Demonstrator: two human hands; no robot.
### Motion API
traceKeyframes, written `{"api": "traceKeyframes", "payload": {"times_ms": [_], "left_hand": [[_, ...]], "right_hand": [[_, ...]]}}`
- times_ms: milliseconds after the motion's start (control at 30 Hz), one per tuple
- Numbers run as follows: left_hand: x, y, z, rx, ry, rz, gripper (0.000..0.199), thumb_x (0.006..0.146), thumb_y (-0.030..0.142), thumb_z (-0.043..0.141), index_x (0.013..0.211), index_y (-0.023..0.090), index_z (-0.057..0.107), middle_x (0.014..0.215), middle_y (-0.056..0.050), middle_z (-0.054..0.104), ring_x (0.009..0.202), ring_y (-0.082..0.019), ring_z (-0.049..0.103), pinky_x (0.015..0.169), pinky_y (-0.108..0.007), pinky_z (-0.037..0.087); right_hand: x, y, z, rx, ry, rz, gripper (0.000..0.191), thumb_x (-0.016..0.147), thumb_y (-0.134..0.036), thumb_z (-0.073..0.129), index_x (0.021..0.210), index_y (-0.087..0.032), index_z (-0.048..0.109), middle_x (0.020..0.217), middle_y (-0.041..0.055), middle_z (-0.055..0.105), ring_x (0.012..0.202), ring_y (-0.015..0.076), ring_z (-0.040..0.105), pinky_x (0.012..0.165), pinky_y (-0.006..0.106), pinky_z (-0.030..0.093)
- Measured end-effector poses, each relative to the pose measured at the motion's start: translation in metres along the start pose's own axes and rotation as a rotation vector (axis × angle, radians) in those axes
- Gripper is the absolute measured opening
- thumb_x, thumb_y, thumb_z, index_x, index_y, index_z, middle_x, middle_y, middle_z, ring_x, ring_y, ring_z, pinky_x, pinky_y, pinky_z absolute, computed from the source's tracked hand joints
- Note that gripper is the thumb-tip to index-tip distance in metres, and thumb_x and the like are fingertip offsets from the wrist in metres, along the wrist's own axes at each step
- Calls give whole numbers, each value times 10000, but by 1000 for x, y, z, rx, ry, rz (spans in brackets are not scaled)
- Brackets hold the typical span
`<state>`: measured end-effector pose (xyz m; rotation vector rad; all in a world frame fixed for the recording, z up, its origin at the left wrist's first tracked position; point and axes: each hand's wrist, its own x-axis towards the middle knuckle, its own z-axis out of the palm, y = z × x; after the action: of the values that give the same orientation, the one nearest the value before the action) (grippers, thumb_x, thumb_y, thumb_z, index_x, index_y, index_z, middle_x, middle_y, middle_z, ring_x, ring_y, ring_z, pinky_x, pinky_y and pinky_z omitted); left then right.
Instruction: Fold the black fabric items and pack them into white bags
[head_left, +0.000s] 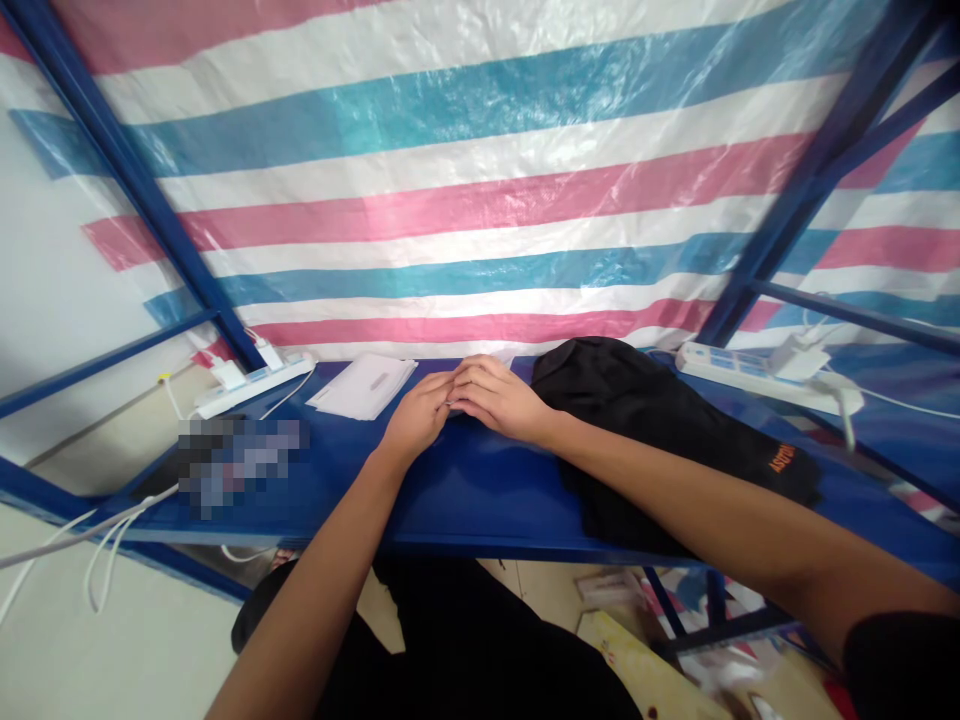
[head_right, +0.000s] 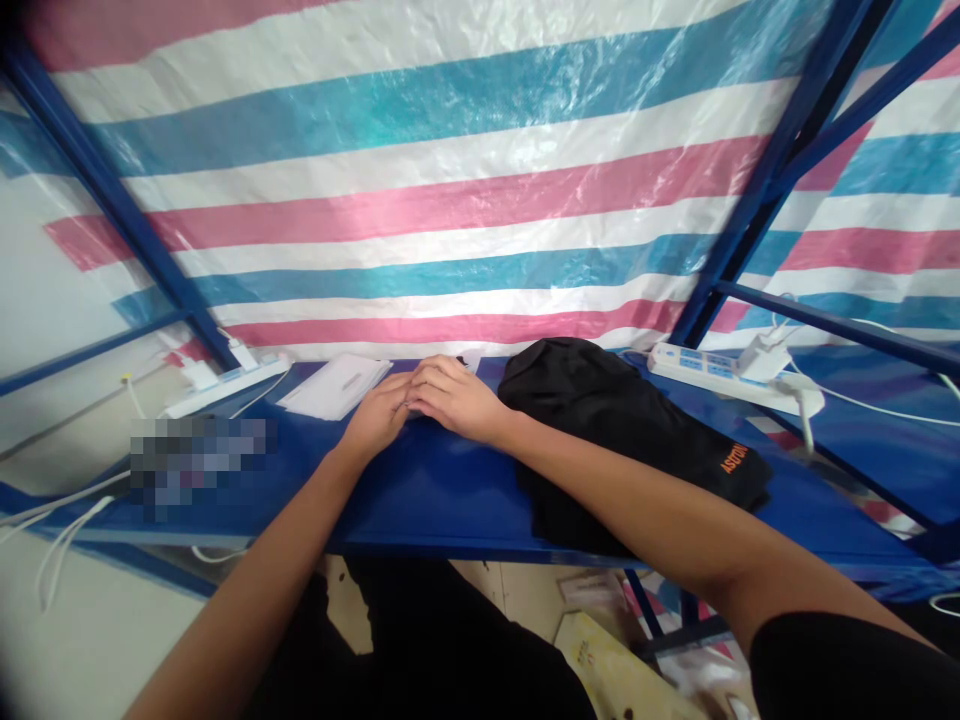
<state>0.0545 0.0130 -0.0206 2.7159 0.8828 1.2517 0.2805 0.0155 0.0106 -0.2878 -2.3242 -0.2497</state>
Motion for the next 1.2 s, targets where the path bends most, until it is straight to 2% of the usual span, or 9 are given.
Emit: {"api": "traceKeyframes", "payload": {"times_ms": [233, 400, 533, 667, 733, 833, 1000, 1100, 1200], "left_hand": [[-3, 4, -8, -34, -13, -71, 445, 1167, 357, 424, 1508, 238, 684, 1528, -91, 698, 1431, -258, 648, 1241, -497, 506], [-3, 1, -20, -48, 122, -203, 427, 1159, 393, 448, 1421, 250, 754, 1432, -66, 761, 1377, -264, 690, 1230, -501, 515], [-2, -3, -24, -73, 255, -336, 399, 1128, 458, 523, 1260, 232, 824, 1305, -65, 816, 1262, -289, 743, 1155, -451, 558], [-3, -4, -24, -138, 326, -520, 396, 1076, 529, 610, 980, 207, 820, 927, -21, 814, 945, -268, 761, 895, -350, 599], [-3, -4, -24, -153, 344, -597, 480, 1053, 555, 636, 733, 202, 693, 662, 19, 645, 708, -199, 650, 699, -289, 529], [-4, -7, -25, -215, 395, -659, 575, 1026, 576, 674, 612, 211, 510, 562, 43, 445, 589, -141, 480, 576, -263, 409], [-6, -15, -24, -405, 464, -698, 473, 1002, 625, 690, 850, 180, 735, 689, 13, 647, 670, -175, 601, 625, -272, 498], [-8, -19, -25, -390, 462, -674, 484, 1021, 637, 665, 1085, 175, 797, 912, -45, 786, 859, -227, 726, 794, -317, 594], [-13, -30, -27, -225, 516, -666, 533, 1116, 621, 476, 1242, 195, 772, 1127, -101, 818, 1105, -273, 761, 1009, -395, 597]], "right_hand": [[-7, 24, -11, -102, -49, 127, 239, 1146, -294, 491, 1213, -227, 711, 1188, 125, 684, 1208, 318, 582, 1089, 535, 522], [-23, 53, -20, -91, -2, 359, 256, 1136, -313, 460, 1161, -217, 695, 1141, 140, 674, 1120, 340, 587, 1045, 544, 508], [-32, 67, -18, -82, 35, 433, 234, 1130, -322, 457, 1112, -218, 666, 1094, 135, 670, 1062, 325, 603, 1012, 513, 515], [-36, 72, -11, -34, 37, 488, 224, 1119, -332, 452, 1075, -213, 637, 1053, 127, 674, 1026, 308, 625, 974, 489, 530], [-36, 72, -6, 47, 60, 546, 227, 1105, -360, 467, 1042, -209, 625, 1019, 113, 679, 970, 287, 646, 936, 471, 546], [-33, 69, 0, 324, 125, 711, 285, 1057, -496, 576, 1003, -219, 613, 937, 65, 692, 847, 243, 679, 851, 426, 583], [-23, 55, 0, 964, 120, 1012, 497, 843, -659, 856, 993, -216, 690, 773, -6, 677, 593, 144, 622, 576, 280, 531], [-14, 53, -5, 1046, 157, 1040, 504, 795, -651, 914, 805, -191, 707, 654, -15, 620, 540, 113, 552, 528, 256, 478], [6, 64, -10, 971, 336, 1019, 532, 731, -673, 954, 755, -200, 712, 633, -17, 610, 541, 120, 547, 536, 271, 503]]}}
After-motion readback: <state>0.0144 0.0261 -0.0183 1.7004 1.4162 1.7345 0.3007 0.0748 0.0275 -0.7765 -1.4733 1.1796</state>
